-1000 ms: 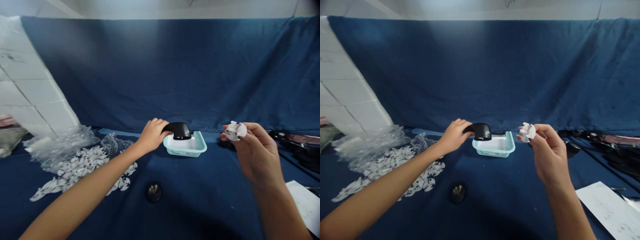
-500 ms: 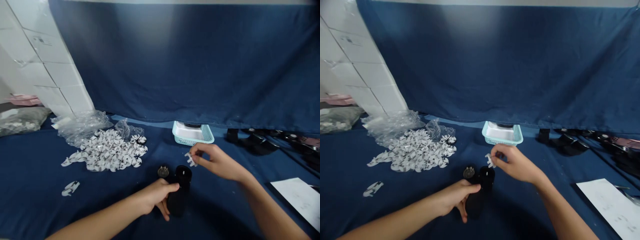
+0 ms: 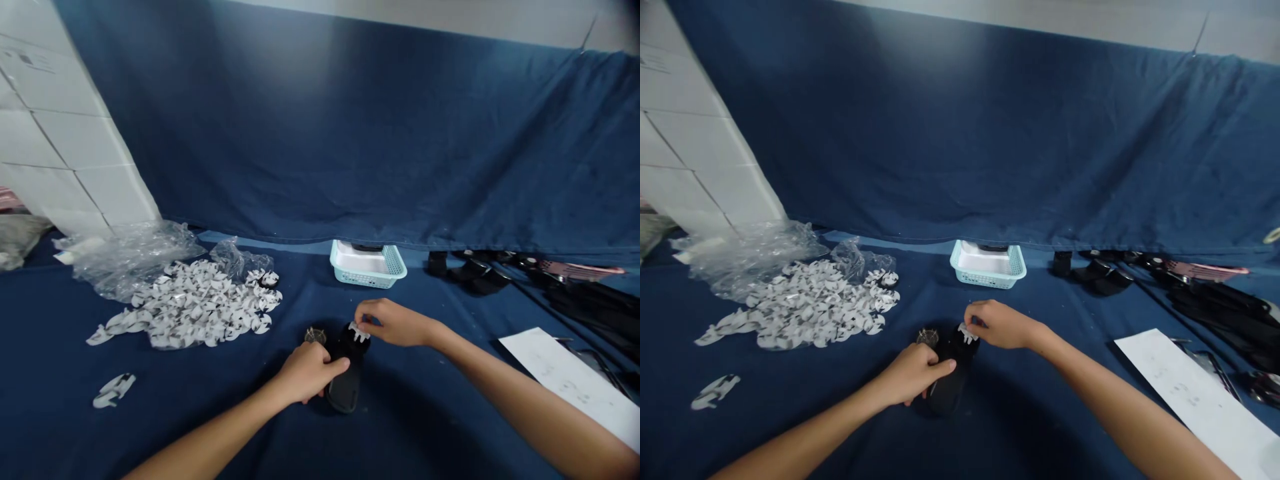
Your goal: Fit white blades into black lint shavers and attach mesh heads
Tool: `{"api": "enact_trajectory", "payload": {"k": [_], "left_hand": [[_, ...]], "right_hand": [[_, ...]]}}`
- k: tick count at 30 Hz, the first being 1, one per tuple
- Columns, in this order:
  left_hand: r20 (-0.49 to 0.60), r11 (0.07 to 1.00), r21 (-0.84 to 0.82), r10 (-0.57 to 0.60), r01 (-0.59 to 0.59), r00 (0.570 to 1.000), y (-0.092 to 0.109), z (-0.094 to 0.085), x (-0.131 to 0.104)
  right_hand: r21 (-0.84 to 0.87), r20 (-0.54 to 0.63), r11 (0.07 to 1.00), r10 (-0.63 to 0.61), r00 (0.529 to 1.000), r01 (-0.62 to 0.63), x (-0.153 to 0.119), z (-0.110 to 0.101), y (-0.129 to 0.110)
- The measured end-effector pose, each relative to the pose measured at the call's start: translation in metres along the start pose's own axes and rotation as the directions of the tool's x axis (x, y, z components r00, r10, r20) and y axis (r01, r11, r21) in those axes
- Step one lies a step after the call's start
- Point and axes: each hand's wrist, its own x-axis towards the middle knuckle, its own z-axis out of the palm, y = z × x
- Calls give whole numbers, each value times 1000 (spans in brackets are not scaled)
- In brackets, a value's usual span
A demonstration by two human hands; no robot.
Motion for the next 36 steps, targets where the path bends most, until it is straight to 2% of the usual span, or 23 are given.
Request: {"api": "enact_trajectory", "payload": {"k": [11, 19, 24, 30, 33, 36], "left_hand": [[18, 998, 64, 30, -31, 999, -7, 1, 4], [23, 997, 77, 29, -31, 999, -7, 1, 6], [10, 996, 84, 23, -24, 1000, -5, 1, 5], [-32, 994, 109, 18, -15, 999, -4, 2, 3], [-41, 993, 115, 24, -19, 999, -5, 1, 3], [-43, 993, 117, 29, -24, 999, -5, 0, 2]], "right_hand": [[-144, 62, 990, 5, 998, 4, 3, -6, -11], [-226, 70, 974, 43, 997, -26, 4, -2, -17], [-264, -18, 952, 159, 987, -158, 6, 8, -21], [-299, -161, 873, 353, 922, -386, 6, 28, -29], [-324, -182, 851, 372, 910, -412, 7, 30, -33], [-348, -182, 857, 335, 924, -379, 8, 21, -36]]}}
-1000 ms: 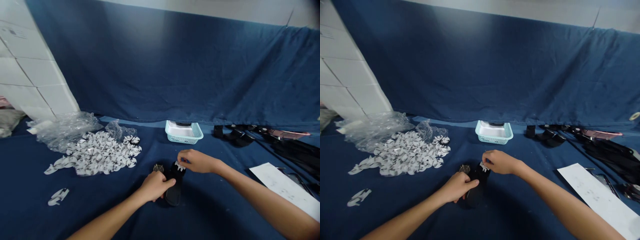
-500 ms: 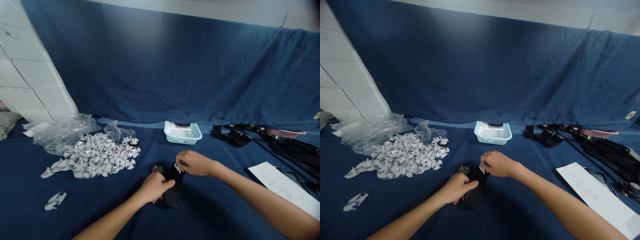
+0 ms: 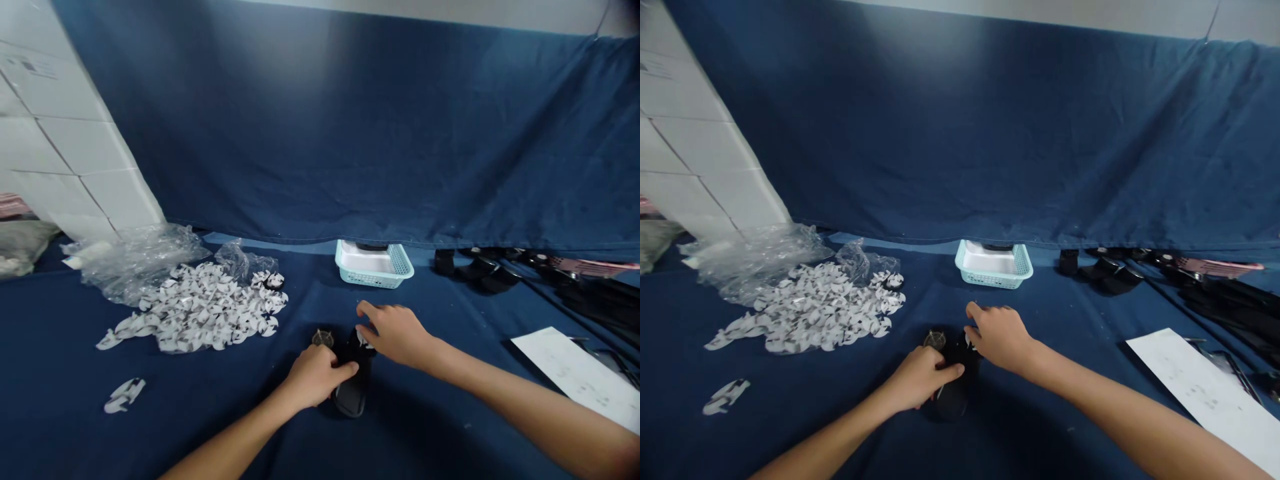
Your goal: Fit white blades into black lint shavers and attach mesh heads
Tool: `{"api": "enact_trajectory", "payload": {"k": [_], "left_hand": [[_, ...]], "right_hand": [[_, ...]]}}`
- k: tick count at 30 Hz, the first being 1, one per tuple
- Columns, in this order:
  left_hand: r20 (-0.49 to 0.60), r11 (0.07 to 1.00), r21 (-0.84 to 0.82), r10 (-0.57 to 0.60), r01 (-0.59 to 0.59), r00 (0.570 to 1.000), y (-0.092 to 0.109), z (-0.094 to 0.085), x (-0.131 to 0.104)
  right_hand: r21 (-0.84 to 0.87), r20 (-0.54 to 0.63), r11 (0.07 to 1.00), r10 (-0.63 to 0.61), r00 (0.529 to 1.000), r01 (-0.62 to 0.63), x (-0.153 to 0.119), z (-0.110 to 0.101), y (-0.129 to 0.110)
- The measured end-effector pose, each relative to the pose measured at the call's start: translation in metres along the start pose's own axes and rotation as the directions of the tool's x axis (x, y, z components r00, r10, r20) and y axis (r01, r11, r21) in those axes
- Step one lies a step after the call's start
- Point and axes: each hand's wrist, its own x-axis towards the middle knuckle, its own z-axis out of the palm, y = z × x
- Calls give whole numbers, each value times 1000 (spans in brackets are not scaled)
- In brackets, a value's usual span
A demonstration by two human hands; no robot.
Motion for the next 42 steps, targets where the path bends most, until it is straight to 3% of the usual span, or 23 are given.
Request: {"api": "enact_trajectory", "payload": {"k": [4, 7, 9, 23, 34, 42], "left_hand": [[1, 1000, -6, 6, -6, 1000, -1, -1, 0], [8, 1000, -15, 4, -4, 1000, -1, -2, 0], [13, 1000, -26, 1, -1, 1000, -1, -2, -1], [48, 997, -73, 11, -7, 999, -6, -4, 0], [62, 996, -90, 21, -15, 998, -8, -4, 2], [44, 998, -68, 21, -18, 999, -7, -1, 1]], "right_hand": [[35, 27, 979, -202, 979, 201, 5, -19, 10], [134, 71, 901, -425, 902, 414, 7, -24, 22], [175, 75, 862, -492, 867, 475, 9, -22, 28], [155, 104, 810, -583, 806, 566, 16, -22, 36], [209, 82, 873, -464, 882, 440, 14, -11, 34], [227, 91, 887, -429, 898, 401, 13, -6, 31]]}}
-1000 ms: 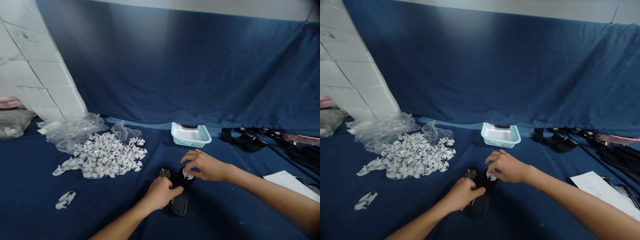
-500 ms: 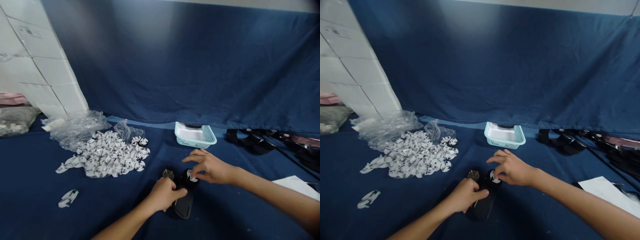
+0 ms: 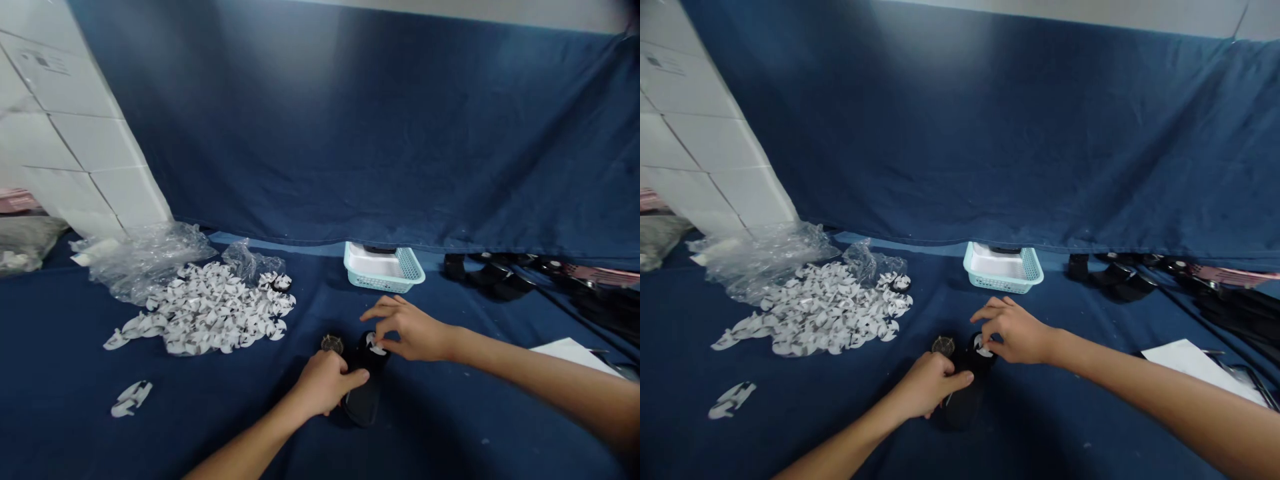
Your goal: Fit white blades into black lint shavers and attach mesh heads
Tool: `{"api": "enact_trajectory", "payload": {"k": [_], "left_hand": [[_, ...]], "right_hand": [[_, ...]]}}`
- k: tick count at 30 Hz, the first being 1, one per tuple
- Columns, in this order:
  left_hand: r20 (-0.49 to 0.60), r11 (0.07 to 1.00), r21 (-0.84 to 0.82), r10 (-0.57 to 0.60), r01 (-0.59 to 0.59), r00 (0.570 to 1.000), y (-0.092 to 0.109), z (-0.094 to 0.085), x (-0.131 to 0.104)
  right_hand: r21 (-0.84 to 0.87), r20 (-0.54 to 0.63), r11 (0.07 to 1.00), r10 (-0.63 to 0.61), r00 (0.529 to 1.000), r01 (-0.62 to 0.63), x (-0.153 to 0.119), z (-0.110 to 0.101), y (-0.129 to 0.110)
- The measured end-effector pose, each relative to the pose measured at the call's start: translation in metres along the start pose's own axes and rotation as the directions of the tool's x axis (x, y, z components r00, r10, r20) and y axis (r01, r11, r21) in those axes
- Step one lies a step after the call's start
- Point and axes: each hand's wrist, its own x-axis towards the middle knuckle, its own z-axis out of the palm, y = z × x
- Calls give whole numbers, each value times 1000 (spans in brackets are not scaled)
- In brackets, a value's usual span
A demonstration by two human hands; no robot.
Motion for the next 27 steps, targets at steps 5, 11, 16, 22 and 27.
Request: {"api": "enact_trajectory", "payload": {"k": [5, 11, 16, 22, 27], "left_hand": [[-51, 998, 55, 26, -23, 998, 0, 2, -2], [-105, 991, 106, 91, -80, 990, -2, 1, -5], [-134, 988, 124, 112, -95, 985, -5, 4, -7], [-149, 986, 130, 123, -104, 981, -9, 5, -10], [-158, 980, 177, 115, -87, 981, -9, 7, -11]], "right_hand": [[64, -8, 998, 13, 1000, -12, 4, -9, 1], [191, 52, 982, -19, 998, 9, 52, -30, -12], [6, 254, 999, -48, 966, 48, 111, 11, -36], [-203, 389, 979, 82, 918, -1, 140, 41, -61], [-156, 362, 986, 110, 925, -56, 130, 39, -53]]}}
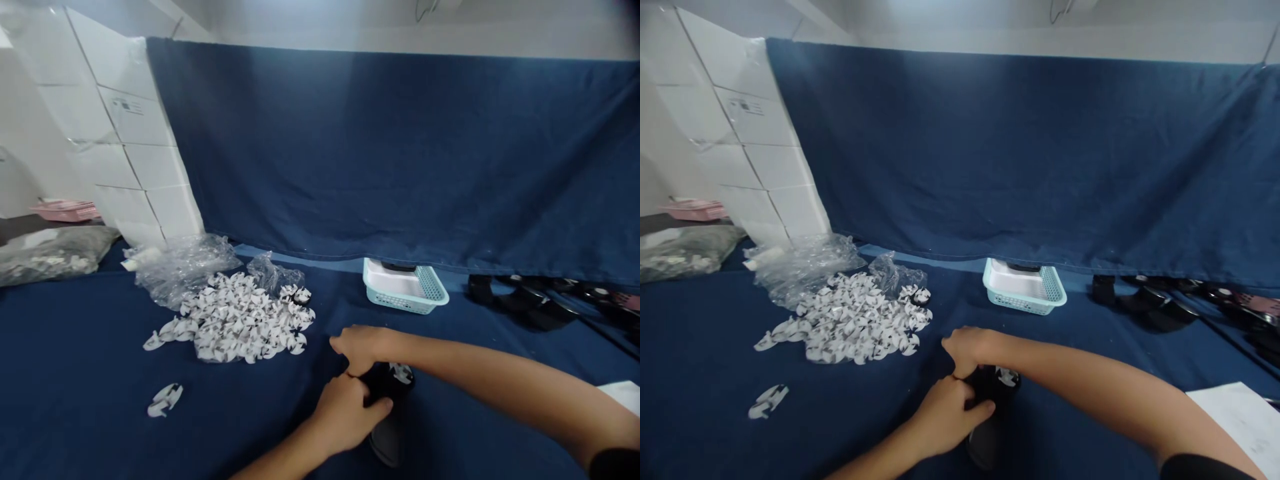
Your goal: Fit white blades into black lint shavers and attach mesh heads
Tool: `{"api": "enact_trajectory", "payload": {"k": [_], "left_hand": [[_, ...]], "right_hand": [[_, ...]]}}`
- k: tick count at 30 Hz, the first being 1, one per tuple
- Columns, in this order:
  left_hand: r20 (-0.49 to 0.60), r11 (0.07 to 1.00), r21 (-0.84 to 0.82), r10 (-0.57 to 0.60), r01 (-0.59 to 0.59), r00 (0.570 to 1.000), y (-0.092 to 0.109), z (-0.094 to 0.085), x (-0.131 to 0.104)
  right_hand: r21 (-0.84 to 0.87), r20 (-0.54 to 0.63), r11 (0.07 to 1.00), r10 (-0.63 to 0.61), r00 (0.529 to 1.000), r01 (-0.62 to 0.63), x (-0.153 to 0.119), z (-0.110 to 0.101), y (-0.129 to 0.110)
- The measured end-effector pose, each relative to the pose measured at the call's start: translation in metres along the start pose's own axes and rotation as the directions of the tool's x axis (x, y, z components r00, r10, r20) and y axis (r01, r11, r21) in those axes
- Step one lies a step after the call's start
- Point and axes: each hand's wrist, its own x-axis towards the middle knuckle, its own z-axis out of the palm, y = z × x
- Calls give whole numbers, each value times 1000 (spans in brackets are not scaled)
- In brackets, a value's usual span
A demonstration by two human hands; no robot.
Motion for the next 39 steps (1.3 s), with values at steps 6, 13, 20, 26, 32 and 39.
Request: {"api": "enact_trajectory", "payload": {"k": [6, 13, 20, 26, 32, 39], "left_hand": [[-22, 991, 129, -28, 30, 999, 3, 3, -2], [44, 984, 173, -52, 44, 998, 6, 1, -5], [25, 978, 204, -45, 39, 999, 8, 2, -5], [10, 970, 243, -17, 15, 1000, 12, -1, -6], [68, 958, 282, 34, -52, 997, 15, -7, 8], [116, 914, 389, 77, -117, 990, 27, -15, 19]], "right_hand": [[235, -385, 969, 18, 923, 79, -37, -18, 21], [832, -509, 428, 332, 794, 354, -111, 27, 51], [864, -453, 398, 347, 821, 309, -120, 82, 49], [791, -531, 507, 292, 796, 341, -121, 82, 51], [737, -536, 610, 266, 801, 290, -127, 75, 55], [768, -541, 565, 323, 777, 301, -131, 81, 62]]}}
